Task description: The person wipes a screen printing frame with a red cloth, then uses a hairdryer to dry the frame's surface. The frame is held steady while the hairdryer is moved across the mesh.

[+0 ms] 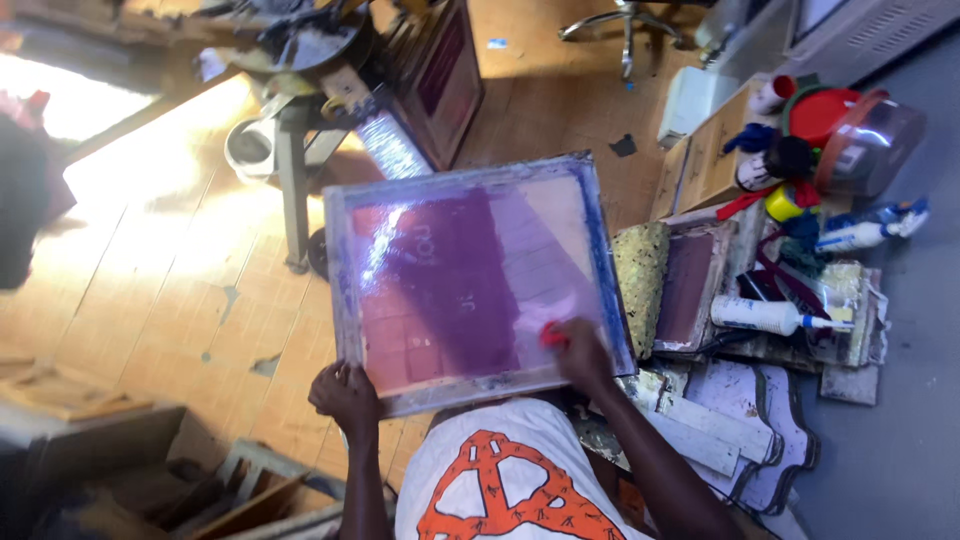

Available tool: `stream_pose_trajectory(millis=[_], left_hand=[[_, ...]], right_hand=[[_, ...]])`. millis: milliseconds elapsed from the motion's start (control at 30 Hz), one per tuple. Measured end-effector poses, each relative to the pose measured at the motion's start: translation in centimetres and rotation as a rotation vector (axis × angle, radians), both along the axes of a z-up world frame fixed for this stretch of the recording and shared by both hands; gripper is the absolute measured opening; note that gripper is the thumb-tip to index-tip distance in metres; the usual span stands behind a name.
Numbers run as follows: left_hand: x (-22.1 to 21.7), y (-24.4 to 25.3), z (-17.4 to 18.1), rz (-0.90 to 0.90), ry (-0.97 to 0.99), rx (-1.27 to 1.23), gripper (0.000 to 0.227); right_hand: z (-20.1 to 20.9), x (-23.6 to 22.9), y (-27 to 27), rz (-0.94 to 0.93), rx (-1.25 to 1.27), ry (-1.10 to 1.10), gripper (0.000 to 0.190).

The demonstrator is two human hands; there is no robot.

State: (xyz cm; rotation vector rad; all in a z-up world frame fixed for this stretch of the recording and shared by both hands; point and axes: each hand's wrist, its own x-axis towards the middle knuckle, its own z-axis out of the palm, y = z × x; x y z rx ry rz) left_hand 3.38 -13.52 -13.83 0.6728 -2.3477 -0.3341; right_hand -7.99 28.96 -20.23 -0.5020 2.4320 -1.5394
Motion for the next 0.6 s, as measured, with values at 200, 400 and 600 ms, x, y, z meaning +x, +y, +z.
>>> stream_pose_trajectory(millis=[200,400,600], left_hand=[[2.0,0.6,-0.5,0.047,-0.047,0.084,0.024],[2.1,1.5,0.7,0.091,-0.005,0.122,0.024],[0.6,2.3,0.9,0.1,-0.025,0.199,0.028]], right_hand=[[1.1,1.6,-2.8,0.078,0.297,0.207,0.016],[1.3,-1.3,0.2,-0.312,0.402,0.012,0.023],[6.6,-1.5,-3.5,0.102,0.225,0.328,0.036]])
